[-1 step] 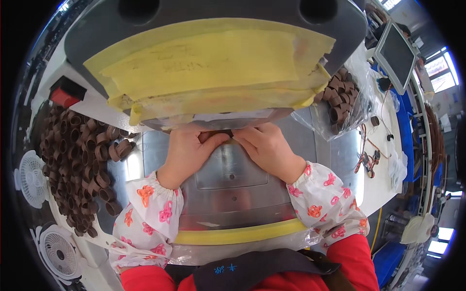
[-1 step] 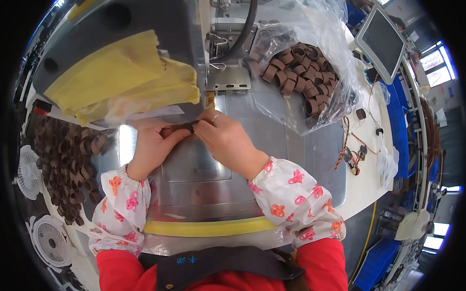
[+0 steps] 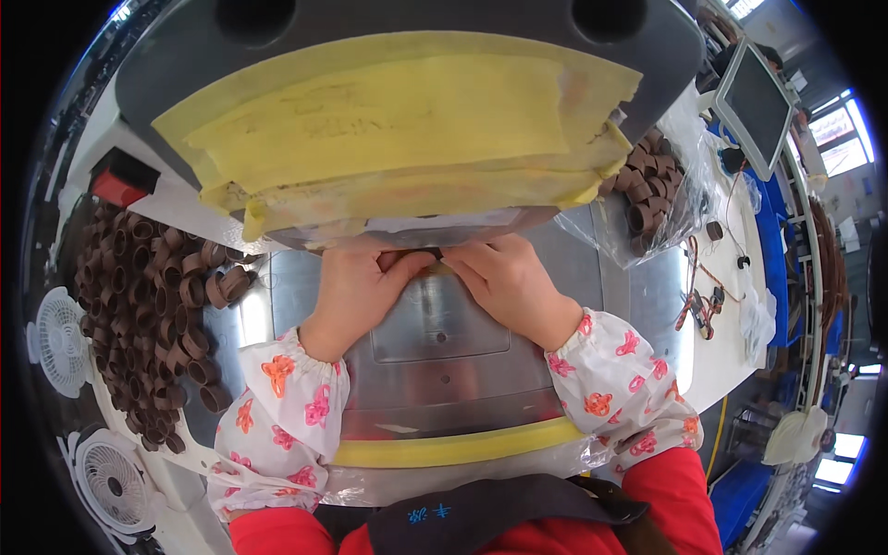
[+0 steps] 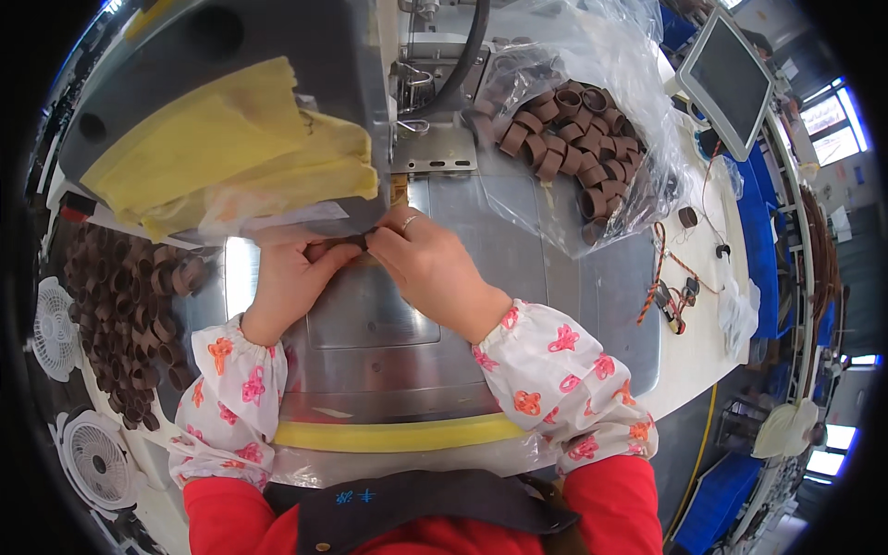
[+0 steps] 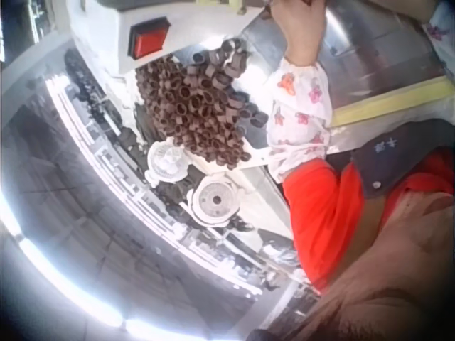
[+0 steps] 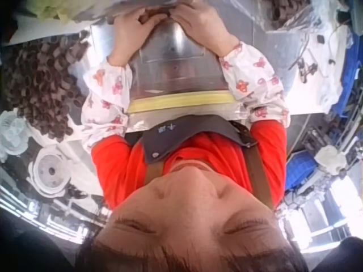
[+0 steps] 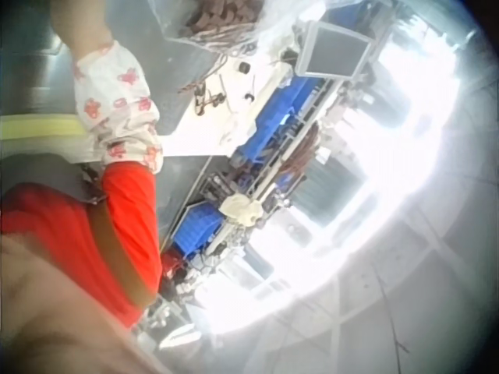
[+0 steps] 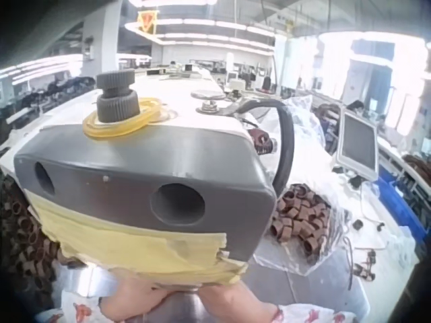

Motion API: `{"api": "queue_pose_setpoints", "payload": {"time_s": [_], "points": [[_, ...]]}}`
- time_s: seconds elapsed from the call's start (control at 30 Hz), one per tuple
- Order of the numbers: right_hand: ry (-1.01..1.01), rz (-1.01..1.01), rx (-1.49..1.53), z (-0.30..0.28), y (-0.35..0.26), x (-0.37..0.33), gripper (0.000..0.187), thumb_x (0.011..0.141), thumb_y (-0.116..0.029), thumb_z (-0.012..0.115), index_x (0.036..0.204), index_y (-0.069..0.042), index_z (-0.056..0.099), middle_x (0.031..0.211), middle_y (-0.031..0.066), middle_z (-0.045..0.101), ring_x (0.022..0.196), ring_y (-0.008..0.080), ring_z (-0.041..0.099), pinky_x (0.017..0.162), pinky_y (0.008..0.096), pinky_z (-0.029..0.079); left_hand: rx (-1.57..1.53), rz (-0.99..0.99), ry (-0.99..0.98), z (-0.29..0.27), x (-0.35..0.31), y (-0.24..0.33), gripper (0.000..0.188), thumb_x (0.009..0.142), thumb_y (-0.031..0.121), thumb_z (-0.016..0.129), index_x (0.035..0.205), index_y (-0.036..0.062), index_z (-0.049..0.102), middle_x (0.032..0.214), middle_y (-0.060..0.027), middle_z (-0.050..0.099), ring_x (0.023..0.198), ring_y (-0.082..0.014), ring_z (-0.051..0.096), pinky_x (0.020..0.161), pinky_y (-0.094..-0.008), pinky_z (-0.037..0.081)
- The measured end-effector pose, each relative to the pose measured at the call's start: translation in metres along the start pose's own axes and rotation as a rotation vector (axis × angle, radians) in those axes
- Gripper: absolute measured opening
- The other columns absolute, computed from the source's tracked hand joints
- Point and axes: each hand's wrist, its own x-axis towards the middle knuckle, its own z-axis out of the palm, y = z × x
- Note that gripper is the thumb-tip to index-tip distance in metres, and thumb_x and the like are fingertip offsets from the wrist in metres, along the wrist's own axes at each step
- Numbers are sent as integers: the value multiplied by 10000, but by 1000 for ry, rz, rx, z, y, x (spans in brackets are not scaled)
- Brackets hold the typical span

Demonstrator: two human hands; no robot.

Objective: The person feeds small strap loops into a sewing machine to sew them, trims thread using thread snips, places loops into a plastic bag, and sews additional strap loops on the machine.

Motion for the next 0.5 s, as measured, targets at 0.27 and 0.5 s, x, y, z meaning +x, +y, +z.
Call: {"api": "queue_pose_setpoints", "payload": {"time_s": [0.27, 0.5], "points": [[-40, 102, -18, 2, 5, 10, 63, 750, 12, 580, 798, 15, 540, 839, 156, 516, 753, 355, 536, 625, 406, 454, 261, 166, 53, 8, 2, -19, 163, 771, 228, 602, 777, 86, 682, 624, -112, 598, 558, -270, 585, 493, -350, 441], [-37, 149, -60, -2, 0, 11, 105, 735, 9, 597, 756, 34, 498, 839, 162, 511, 748, 363, 530, 622, 412, 451, 407, 309, 104, 9, 5, -18, 208, 718, 193, 604, 912, 159, 673, 884, -46, 642, 794, -225, 613, 655, -365, 478]]}}
